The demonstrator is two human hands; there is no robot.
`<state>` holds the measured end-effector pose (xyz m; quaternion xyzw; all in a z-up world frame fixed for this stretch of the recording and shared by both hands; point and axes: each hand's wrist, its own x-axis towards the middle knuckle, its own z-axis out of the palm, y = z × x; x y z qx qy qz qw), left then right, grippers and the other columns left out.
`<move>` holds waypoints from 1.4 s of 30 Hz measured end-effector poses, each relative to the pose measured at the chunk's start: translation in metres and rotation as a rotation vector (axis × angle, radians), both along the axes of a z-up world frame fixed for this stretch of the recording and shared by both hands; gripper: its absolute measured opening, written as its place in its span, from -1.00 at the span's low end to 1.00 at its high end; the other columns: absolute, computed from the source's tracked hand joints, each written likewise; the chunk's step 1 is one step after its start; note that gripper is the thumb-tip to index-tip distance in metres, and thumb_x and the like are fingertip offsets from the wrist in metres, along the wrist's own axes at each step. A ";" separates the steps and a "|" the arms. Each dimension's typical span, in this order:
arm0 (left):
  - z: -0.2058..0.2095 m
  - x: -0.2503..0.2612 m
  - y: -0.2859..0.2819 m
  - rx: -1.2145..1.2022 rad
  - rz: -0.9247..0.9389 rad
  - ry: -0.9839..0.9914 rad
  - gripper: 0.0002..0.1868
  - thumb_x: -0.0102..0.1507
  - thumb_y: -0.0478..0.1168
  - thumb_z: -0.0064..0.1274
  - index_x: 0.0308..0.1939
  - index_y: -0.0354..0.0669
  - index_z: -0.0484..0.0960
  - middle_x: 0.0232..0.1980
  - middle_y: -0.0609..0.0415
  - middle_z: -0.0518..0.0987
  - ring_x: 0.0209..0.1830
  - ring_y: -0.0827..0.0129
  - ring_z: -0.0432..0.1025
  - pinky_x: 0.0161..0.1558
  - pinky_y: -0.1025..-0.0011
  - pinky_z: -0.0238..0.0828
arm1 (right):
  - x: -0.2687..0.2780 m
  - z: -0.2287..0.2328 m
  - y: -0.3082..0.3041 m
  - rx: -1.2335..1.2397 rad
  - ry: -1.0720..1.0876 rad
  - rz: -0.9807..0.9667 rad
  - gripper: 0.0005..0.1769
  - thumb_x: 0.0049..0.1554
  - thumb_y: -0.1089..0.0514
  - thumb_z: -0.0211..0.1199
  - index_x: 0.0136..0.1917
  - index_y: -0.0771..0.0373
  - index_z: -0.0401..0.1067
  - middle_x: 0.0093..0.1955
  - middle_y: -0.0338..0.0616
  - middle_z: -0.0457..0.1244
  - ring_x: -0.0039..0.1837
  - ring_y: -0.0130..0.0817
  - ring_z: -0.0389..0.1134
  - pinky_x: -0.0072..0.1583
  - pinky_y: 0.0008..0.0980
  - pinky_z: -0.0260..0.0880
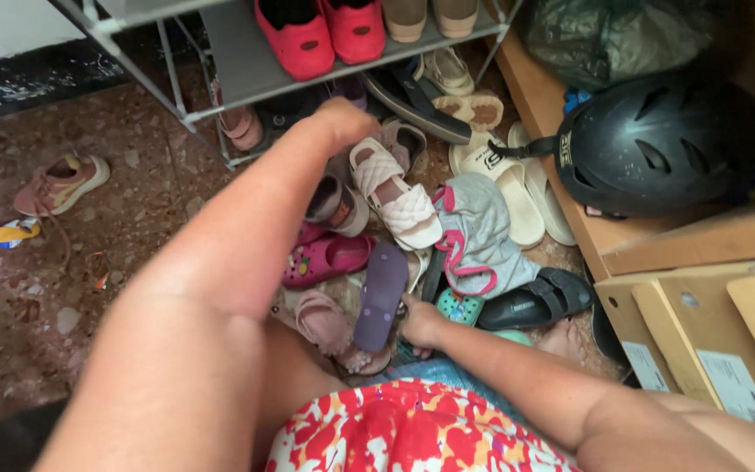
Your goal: Cleaning and organizing various pairs of shoes and boots on a shoe rack.
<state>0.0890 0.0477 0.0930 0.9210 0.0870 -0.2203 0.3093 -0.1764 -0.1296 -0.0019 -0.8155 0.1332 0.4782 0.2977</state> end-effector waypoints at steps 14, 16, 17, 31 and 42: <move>-0.032 -0.011 0.084 0.225 -0.574 0.172 -0.54 0.15 0.12 0.16 -0.14 -0.20 0.77 -0.13 -0.02 0.72 -0.10 0.14 0.59 -0.03 0.20 0.54 | 0.126 0.065 -0.005 -0.084 -0.272 0.653 -0.51 0.07 -0.21 0.26 -0.06 0.26 0.60 -0.16 -0.02 0.40 -0.19 -0.13 0.46 -0.07 -0.16 0.48; -0.040 -0.007 0.093 0.047 -0.365 0.214 -0.63 0.12 0.04 0.19 -0.21 -0.18 0.77 -0.20 0.04 0.73 -0.18 0.18 0.61 -0.10 0.20 0.58 | 0.159 0.108 -0.011 0.047 -0.225 0.461 -0.45 0.18 -0.24 0.11 -0.07 0.30 0.58 -0.31 -0.12 0.38 -0.39 -0.19 0.46 -0.26 -0.20 0.49; -0.052 -0.001 0.102 0.168 -0.454 0.314 -0.67 0.12 -0.02 0.19 -0.19 -0.16 0.77 -0.17 0.04 0.72 -0.16 0.18 0.60 -0.08 0.18 0.56 | 0.170 0.134 -0.013 0.211 -0.277 0.249 -0.49 0.19 -0.18 0.13 -0.05 0.32 0.59 -0.36 -0.10 0.34 -0.44 -0.25 0.37 -0.30 -0.25 0.40; -0.276 -0.037 0.212 0.367 -0.727 -0.323 -0.65 0.32 -0.16 0.00 0.17 -0.02 0.64 0.17 -0.04 0.62 0.17 0.16 0.51 0.19 0.23 0.42 | 0.142 0.034 0.017 0.141 -0.929 0.397 -0.68 0.27 -0.02 0.08 0.03 0.29 0.43 0.02 0.21 0.32 0.10 0.24 0.34 0.11 0.05 0.33; -0.224 -0.034 0.190 0.440 -0.745 -0.451 -0.60 0.31 -0.14 0.01 0.23 0.01 0.64 0.25 -0.05 0.60 0.24 0.15 0.50 0.23 0.23 0.41 | 0.166 -0.006 0.001 0.162 -0.897 0.343 -0.64 0.26 -0.03 0.09 0.10 0.28 0.49 0.00 0.24 0.37 0.08 0.17 0.38 0.12 -0.01 0.36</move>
